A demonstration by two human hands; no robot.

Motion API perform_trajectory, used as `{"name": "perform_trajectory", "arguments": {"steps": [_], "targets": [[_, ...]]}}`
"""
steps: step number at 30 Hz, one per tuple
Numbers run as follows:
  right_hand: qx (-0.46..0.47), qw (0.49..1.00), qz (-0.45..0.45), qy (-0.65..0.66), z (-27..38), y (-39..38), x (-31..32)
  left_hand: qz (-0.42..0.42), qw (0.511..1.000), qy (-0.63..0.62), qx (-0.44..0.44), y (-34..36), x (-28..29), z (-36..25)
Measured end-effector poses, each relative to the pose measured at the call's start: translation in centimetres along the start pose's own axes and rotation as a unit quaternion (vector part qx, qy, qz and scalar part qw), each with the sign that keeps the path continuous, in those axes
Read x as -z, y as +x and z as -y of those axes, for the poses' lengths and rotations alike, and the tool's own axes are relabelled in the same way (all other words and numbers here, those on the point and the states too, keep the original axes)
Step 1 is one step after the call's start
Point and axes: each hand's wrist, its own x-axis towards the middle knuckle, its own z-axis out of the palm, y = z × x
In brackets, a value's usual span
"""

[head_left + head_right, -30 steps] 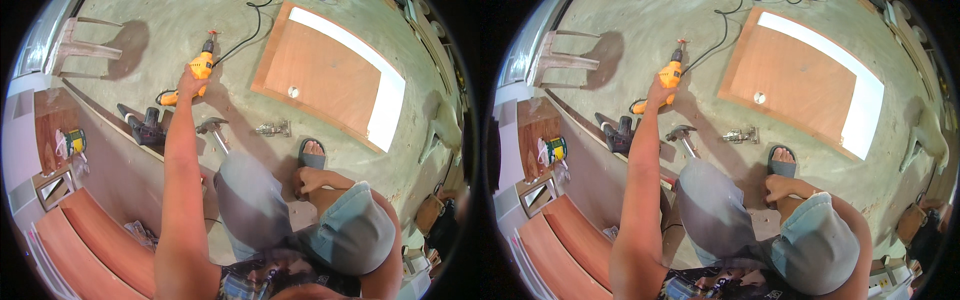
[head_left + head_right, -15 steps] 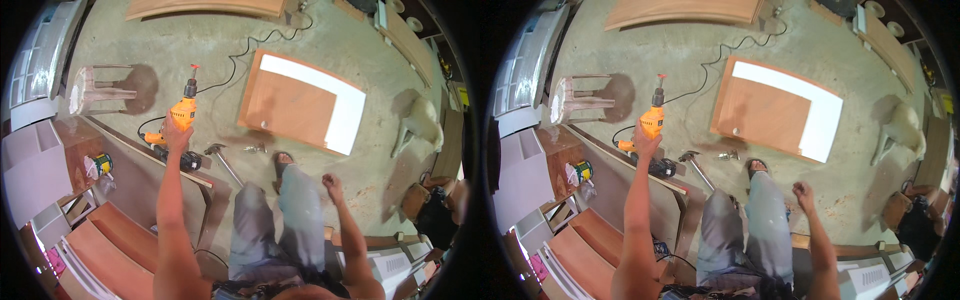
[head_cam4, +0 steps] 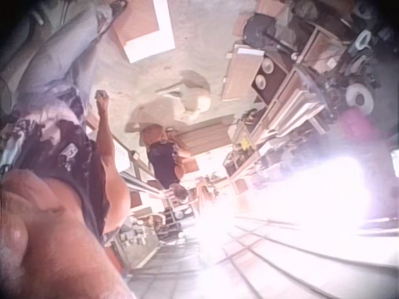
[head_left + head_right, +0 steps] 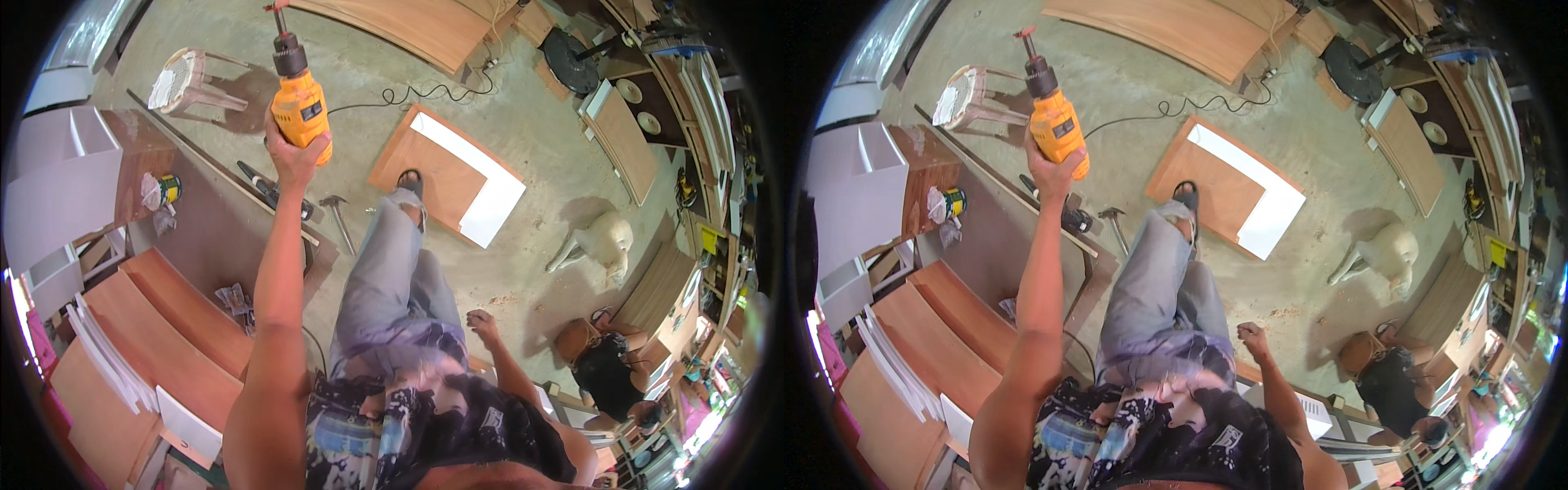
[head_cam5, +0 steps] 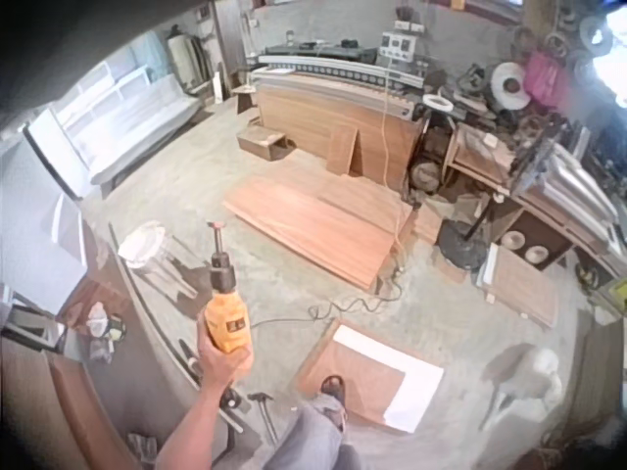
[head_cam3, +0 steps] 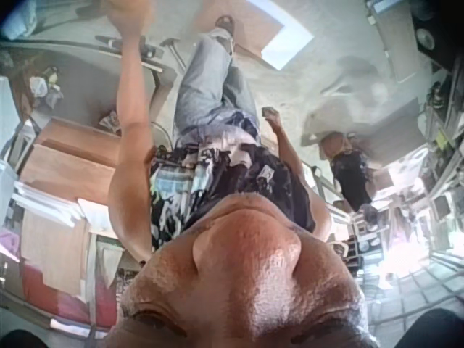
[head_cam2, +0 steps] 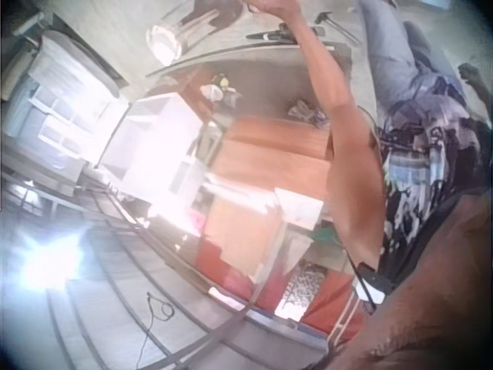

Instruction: The person sits on the floor and uses a yellow power drill to make holes in a rectangular wooden board. They repeatedly position the board, drill, and flip it over to continue drilling.

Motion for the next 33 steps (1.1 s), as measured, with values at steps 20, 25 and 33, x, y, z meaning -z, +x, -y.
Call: {"name": "perform_trajectory", "arguments": {"steps": [20, 25, 33], "targets": [[0.508, 0.813, 0.184, -0.218, 66.0, -0.1, -11.9, -0.072, 0.912, -0.364, 0.174, 7.4, -3.5, -11.5], [0.371, 0.805, 0.458, -0.066, 73.3, -7.2, -21.3, -0.092, 0.937, -0.271, 0.202, 7.6, -4.9, -15.6], [0.086, 0.846, 0.525, -0.035, 70.8, -6.9, -23.7, -0.004, 0.905, 0.389, 0.171, 2.3, 12.1, -27.3]]}}
